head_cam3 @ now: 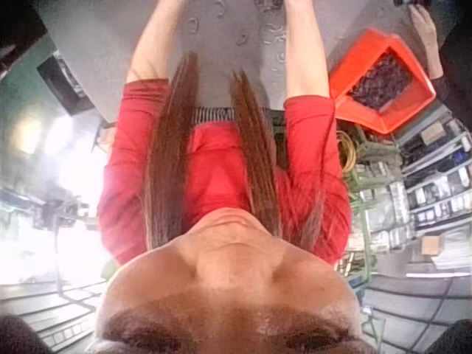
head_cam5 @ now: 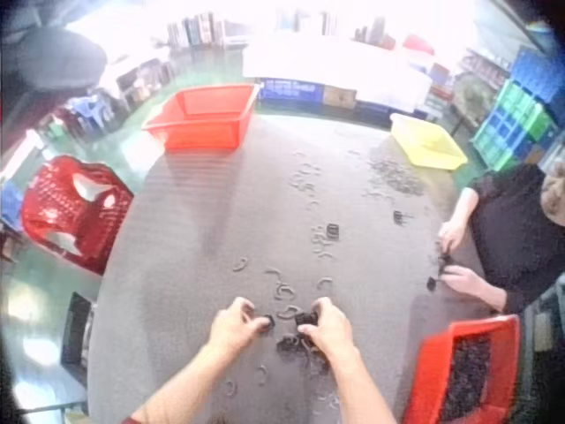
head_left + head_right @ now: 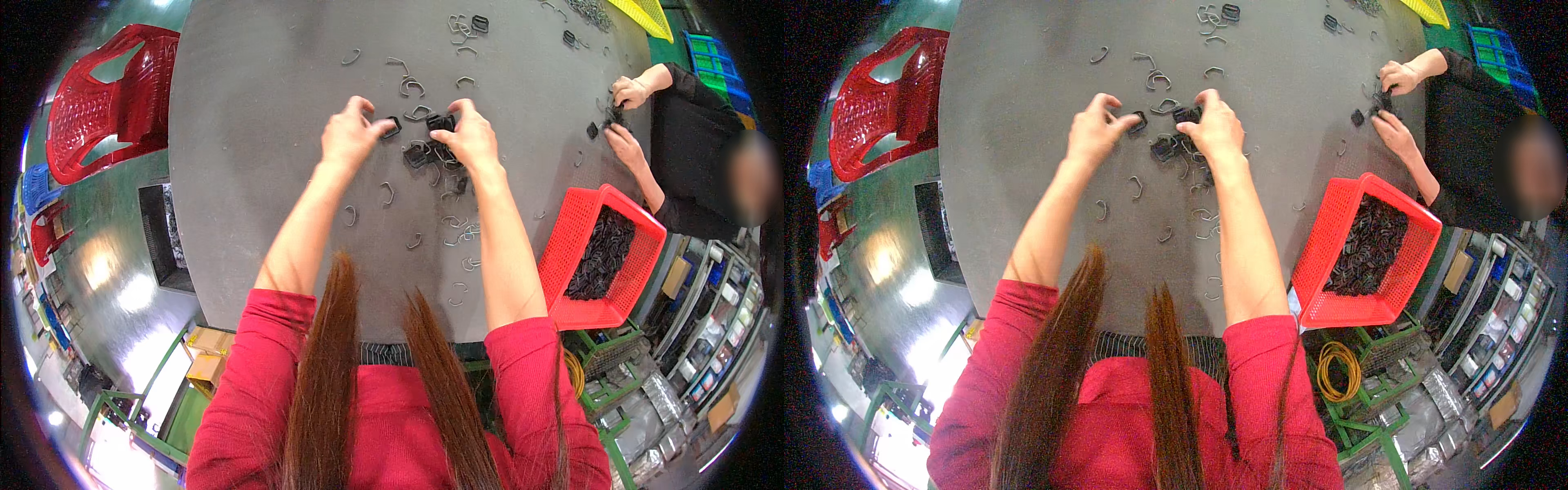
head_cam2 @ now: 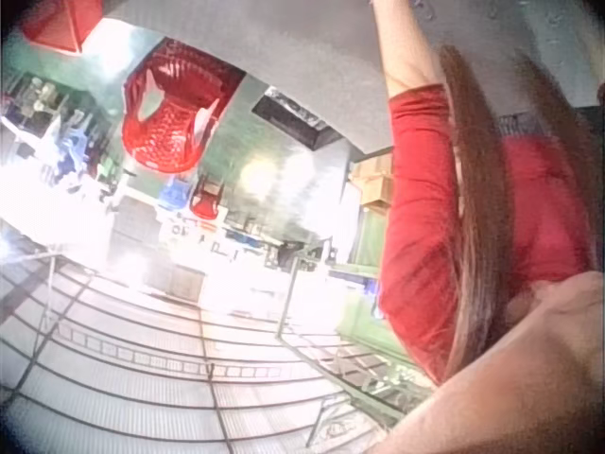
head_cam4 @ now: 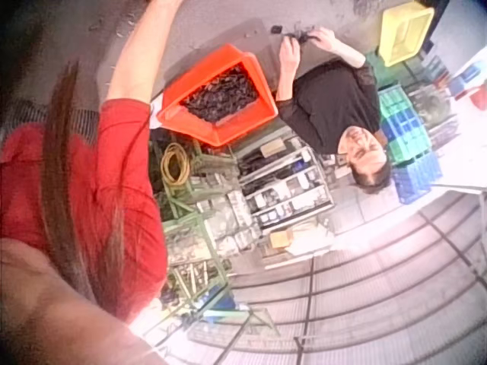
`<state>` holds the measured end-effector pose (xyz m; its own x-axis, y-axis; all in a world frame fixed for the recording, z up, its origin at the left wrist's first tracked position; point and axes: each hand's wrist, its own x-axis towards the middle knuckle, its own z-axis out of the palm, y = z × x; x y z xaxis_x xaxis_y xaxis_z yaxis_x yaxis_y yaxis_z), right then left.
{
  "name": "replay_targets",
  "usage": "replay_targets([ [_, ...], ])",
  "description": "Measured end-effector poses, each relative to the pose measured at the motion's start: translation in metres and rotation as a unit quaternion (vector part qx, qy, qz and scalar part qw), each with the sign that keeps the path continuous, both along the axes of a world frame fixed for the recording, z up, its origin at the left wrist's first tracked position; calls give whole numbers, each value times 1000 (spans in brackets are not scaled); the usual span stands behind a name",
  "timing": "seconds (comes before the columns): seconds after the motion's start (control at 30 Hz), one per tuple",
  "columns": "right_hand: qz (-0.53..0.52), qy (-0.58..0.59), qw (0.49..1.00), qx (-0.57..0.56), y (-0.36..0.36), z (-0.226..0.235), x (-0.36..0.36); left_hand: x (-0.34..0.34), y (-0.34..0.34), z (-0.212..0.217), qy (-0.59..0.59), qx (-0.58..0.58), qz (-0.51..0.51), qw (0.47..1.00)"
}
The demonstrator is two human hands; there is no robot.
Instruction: The person sorts small black plastic fasteners and metal hooks on a table, separating the fasteners into a red basket and the hooks into a yellow basket. The person repeatedly gathers, separates, and places the items into their respective containers.
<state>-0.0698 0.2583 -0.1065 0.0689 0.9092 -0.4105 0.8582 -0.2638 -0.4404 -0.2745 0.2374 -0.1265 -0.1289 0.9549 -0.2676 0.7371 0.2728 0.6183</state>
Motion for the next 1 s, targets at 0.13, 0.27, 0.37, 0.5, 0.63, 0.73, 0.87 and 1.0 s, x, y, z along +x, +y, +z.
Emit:
replay_targets([
  [0.13, 82, 35, 995, -35, -6, 15, -15, 11, -21, -3, 56, 31, -48, 997],
  [0.27, 10, 155, 987, -47, -23, 27, 17, -23, -30, 18, -305, -168, -6, 937],
  [0.37, -62, 251, 957, -129, -34, 28, 49, -48, -45, 30, -506, -193, 8, 841],
  [0.5, -241, 523, 797, -179, -65, 38, 74, -51, -55, 19, -666, -132, 49, 732],
  [0.63, -223, 503, 799, -243, -82, 25, 95, -26, -42, 15, -649, -157, 67, 741],
  [0.73, -127, 230, 955, -139, -82, 12, 93, -9, -30, 15, -479, -168, 126, 852],
  [0.87, -147, 200, 953, -172, -80, 15, 107, 15, -31, 5, -7, 15, 39, 999],
  [1.0, -245, 403, 854, -219, -89, 12, 121, 29, -27, 12, 68, -50, -5, 996],
])
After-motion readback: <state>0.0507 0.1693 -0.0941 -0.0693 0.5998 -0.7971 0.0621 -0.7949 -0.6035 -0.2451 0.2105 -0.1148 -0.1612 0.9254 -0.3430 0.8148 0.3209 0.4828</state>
